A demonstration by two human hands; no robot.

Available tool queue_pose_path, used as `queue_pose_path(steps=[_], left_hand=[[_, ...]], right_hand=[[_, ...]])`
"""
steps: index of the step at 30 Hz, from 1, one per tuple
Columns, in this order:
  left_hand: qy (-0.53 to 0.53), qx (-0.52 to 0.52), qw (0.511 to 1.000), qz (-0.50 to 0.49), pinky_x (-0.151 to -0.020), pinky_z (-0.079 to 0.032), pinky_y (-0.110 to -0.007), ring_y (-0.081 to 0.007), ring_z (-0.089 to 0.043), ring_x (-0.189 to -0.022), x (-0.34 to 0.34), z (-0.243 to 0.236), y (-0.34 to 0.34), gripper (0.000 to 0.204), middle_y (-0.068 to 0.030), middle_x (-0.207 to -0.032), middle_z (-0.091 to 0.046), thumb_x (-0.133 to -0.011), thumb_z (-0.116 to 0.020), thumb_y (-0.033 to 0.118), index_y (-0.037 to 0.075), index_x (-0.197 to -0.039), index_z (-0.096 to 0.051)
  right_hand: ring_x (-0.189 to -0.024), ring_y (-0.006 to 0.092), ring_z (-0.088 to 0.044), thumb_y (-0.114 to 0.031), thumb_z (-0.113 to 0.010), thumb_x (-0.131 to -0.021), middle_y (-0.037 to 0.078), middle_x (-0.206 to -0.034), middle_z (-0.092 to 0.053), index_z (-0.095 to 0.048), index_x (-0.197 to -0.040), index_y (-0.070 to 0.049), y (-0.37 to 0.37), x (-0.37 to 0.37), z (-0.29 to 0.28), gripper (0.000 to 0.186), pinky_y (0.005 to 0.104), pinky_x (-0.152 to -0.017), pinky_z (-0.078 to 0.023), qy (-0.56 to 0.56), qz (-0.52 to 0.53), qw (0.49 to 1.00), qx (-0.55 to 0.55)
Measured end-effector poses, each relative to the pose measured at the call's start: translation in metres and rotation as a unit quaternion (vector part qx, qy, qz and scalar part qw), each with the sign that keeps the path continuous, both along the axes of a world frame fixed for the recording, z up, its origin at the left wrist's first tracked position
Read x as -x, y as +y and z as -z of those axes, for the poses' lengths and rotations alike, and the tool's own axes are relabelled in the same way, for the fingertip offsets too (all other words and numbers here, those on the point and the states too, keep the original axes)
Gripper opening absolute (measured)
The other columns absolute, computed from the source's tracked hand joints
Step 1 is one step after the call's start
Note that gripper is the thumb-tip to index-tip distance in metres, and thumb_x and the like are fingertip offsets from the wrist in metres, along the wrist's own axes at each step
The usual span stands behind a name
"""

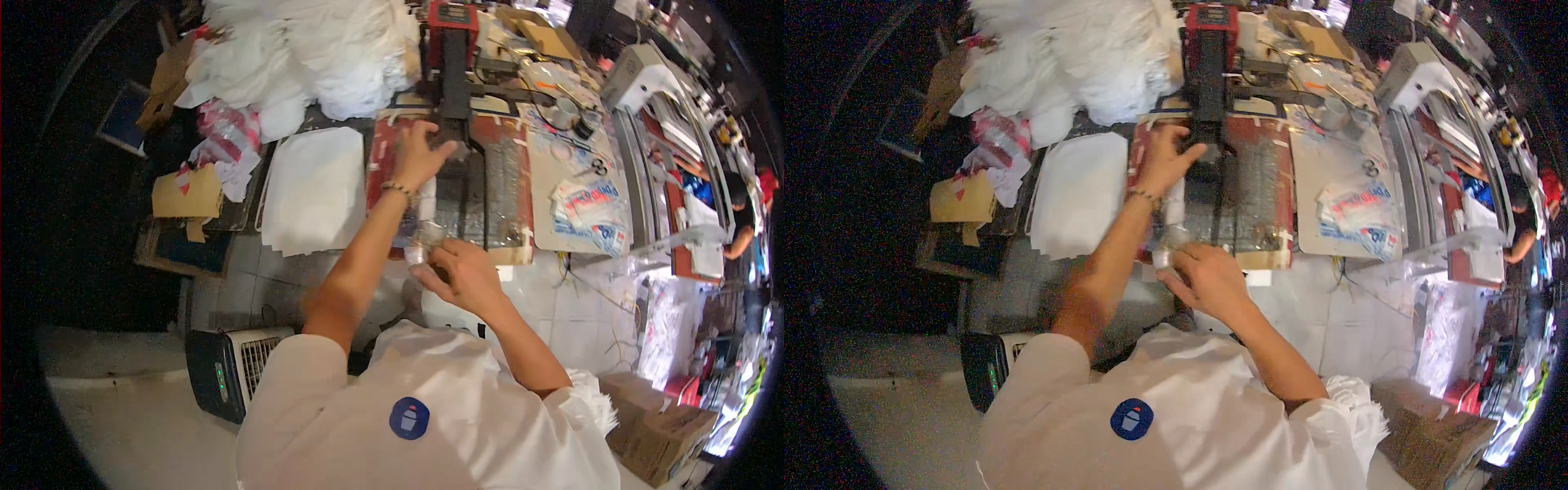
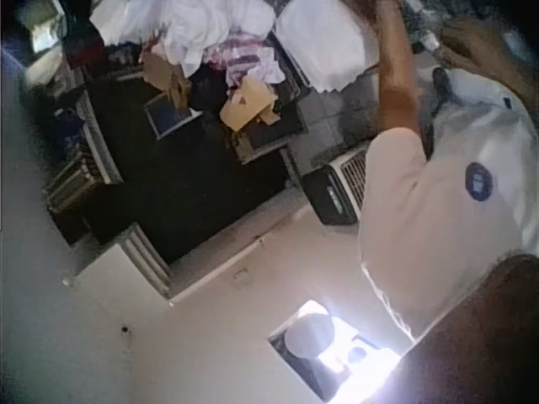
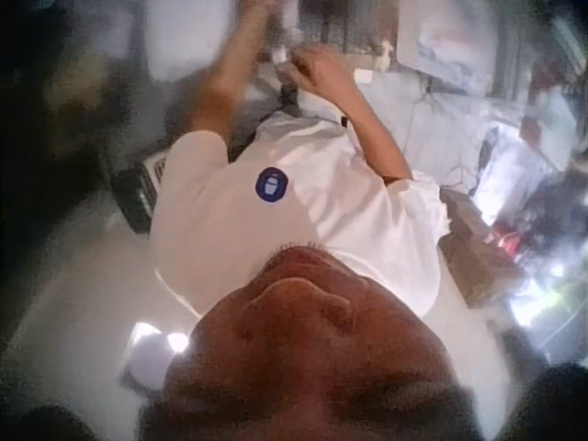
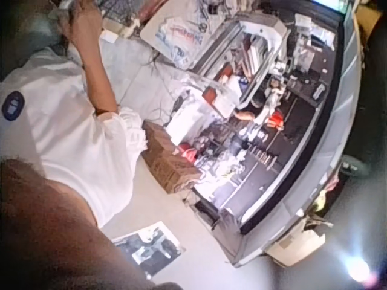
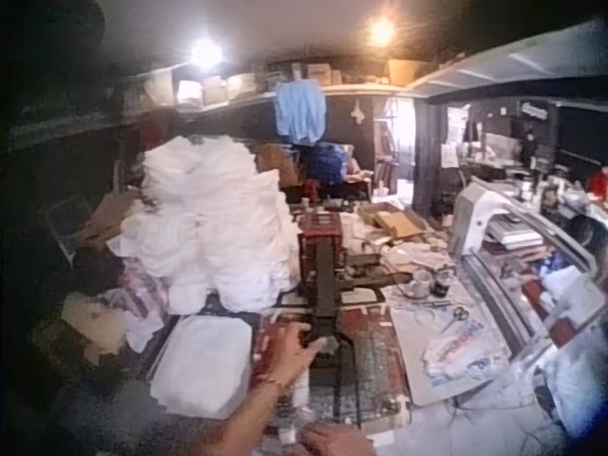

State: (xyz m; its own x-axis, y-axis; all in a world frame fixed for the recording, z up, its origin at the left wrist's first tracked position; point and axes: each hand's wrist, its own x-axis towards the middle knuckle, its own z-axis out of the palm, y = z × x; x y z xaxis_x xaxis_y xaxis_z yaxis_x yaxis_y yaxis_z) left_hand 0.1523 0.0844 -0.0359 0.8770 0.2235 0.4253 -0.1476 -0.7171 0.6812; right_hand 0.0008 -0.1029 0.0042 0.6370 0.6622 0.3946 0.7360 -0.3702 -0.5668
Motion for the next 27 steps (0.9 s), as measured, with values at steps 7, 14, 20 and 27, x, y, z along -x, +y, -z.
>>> queue_pose_path(steps=[7,14,20,27], left_hand=[[0.137,0.231,0.961,0.072,-0.082,-0.048,-0.037,-0.024,-0.059,-0.094,-0.01,0.016,-0.007,0.069,-0.0166,-0.108,-0.059,-0.076,-0.08,0.038,-0.001,-0.122,-0.046],[0.17,0.309,0.931,0.091,-0.073,-0.049,-0.033,-0.0172,-0.057,-0.08,-0.007,0.017,-0.004,0.07,-0.0137,-0.099,-0.06,-0.078,-0.079,0.036,-0.002,-0.124,-0.043],[0.138,0.34,0.924,0.105,-0.076,-0.049,-0.032,-0.0174,-0.057,-0.084,-0.013,0.04,0.0,0.068,-0.0123,-0.102,-0.061,-0.076,-0.081,0.037,0.0,-0.121,-0.046],[0.154,0.34,0.92,0.123,-0.083,-0.047,-0.031,-0.0168,-0.055,-0.095,-0.01,0.023,0.0,0.06,-0.0117,-0.109,-0.059,-0.077,-0.082,0.031,-0.001,-0.116,-0.048]], right_hand=[[-0.066,0.0304,-0.056,-0.03,-0.073,-0.08,0.011,-0.07,-0.054,-0.062,-0.071,-0.005,-0.004,-0.004,0.008,0.029,0.0419,-0.058,-0.045,0.047,0.017,0.999,-0.012],[-0.055,0.024,-0.055,-0.027,-0.077,-0.077,0.009,-0.061,-0.053,-0.066,-0.071,-0.006,-0.001,-0.007,0.007,0.025,0.0362,-0.051,-0.043,0.033,0.022,0.999,0.006],[-0.058,0.0256,-0.056,-0.026,-0.076,-0.077,0.009,-0.063,-0.055,-0.067,-0.071,-0.006,-0.001,-0.008,0.006,0.023,0.0368,-0.052,-0.044,0.056,0.004,0.998,-0.003],[-0.068,0.0329,-0.059,-0.031,-0.069,-0.084,0.013,-0.071,-0.057,-0.063,-0.074,-0.004,-0.003,-0.01,-0.005,0.029,0.0432,-0.061,-0.046,0.101,-0.007,0.994,0.029]])
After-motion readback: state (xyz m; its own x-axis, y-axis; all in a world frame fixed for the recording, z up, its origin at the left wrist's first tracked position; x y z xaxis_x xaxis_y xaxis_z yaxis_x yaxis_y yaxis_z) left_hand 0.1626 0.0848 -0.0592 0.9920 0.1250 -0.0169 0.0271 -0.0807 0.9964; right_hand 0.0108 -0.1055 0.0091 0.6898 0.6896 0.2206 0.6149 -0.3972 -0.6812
